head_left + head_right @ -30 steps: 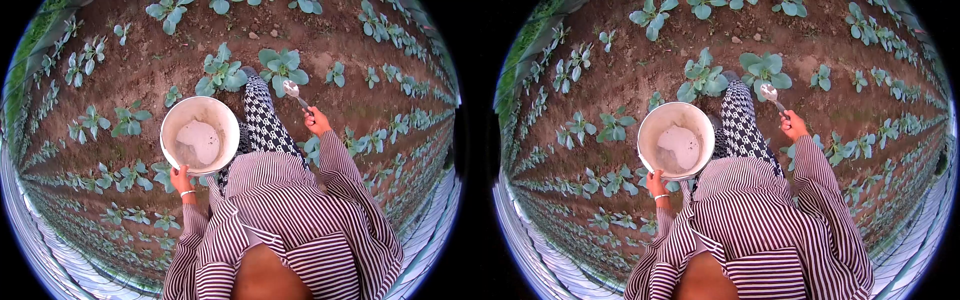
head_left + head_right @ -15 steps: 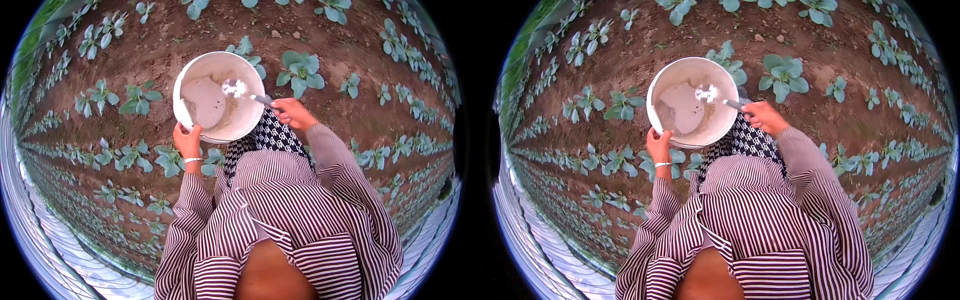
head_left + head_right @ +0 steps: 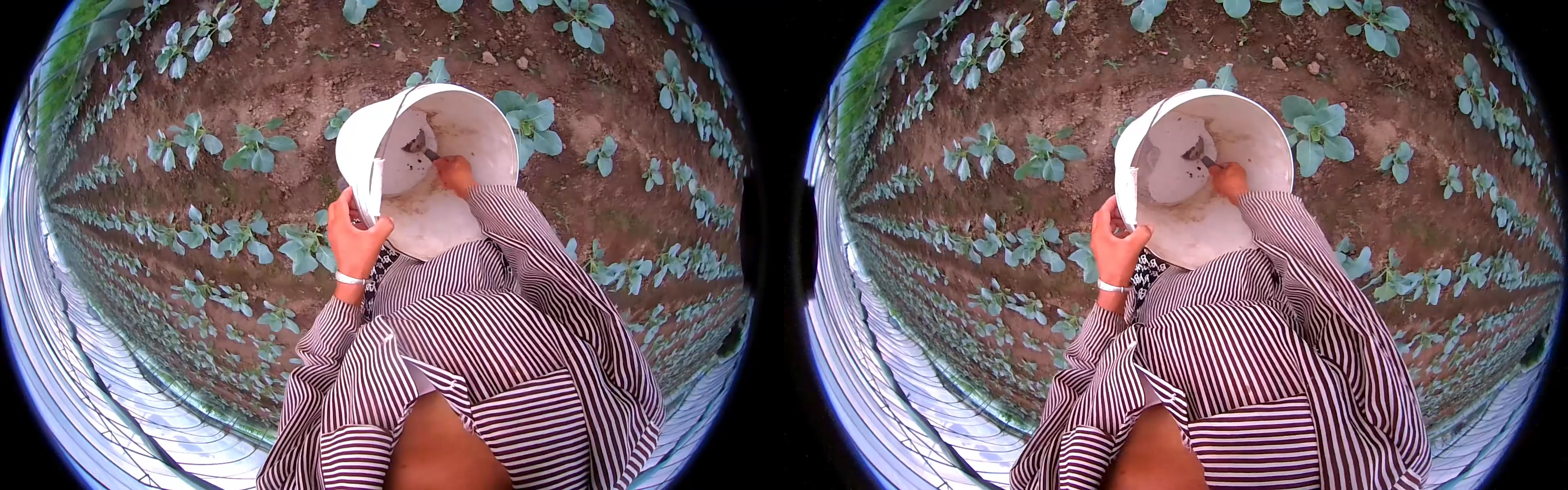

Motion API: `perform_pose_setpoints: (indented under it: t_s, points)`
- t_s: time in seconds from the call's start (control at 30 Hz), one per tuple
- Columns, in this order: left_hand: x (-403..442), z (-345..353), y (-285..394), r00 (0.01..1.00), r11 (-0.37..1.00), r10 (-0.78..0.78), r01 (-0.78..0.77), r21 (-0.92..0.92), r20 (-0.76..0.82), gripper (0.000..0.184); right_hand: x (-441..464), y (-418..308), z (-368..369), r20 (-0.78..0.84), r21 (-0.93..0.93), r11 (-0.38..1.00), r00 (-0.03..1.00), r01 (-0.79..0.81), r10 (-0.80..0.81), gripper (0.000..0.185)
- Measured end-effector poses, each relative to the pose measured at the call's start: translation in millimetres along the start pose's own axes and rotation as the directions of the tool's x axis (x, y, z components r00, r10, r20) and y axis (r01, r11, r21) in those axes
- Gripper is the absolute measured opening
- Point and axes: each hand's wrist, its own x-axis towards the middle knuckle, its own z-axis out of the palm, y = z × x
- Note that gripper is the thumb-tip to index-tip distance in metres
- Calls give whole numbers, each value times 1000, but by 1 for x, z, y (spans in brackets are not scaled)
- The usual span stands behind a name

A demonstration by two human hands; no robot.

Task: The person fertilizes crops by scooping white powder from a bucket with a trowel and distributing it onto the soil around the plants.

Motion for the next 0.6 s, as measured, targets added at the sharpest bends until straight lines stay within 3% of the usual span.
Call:
perform_pose_setpoints:
  t_s: [0.13, 0.23, 0.33, 0.43, 0.6]
  points:
    - [25, -20, -33, 1000, 1000, 18, -18, 3, 4, 61, -19, -6, 19, -19, -107, 981, 987, 159, -162, 27]
    - [52, -36, -71, 998, 998, 58, -58, -30, 19, 60, -21, 7, 45, 61, -291, 899, 944, 326, -323, 20]
    - [75, -59, -112, 994, 994, 104, -105, 29, 16, 62, -59, -6, 87, 61, 170, 985, 998, 19, -30, 16]
    - [102, -88, -157, 994, 995, 98, -100, 31, 39, 63, -91, -8, 132, 38, 192, 981, 999, -17, 10, 16]
    - [129, -136, -226, 998, 991, 58, -57, 117, -5, 61, -127, 9, 185, 202, 429, 899, 979, -85, -3, 38]
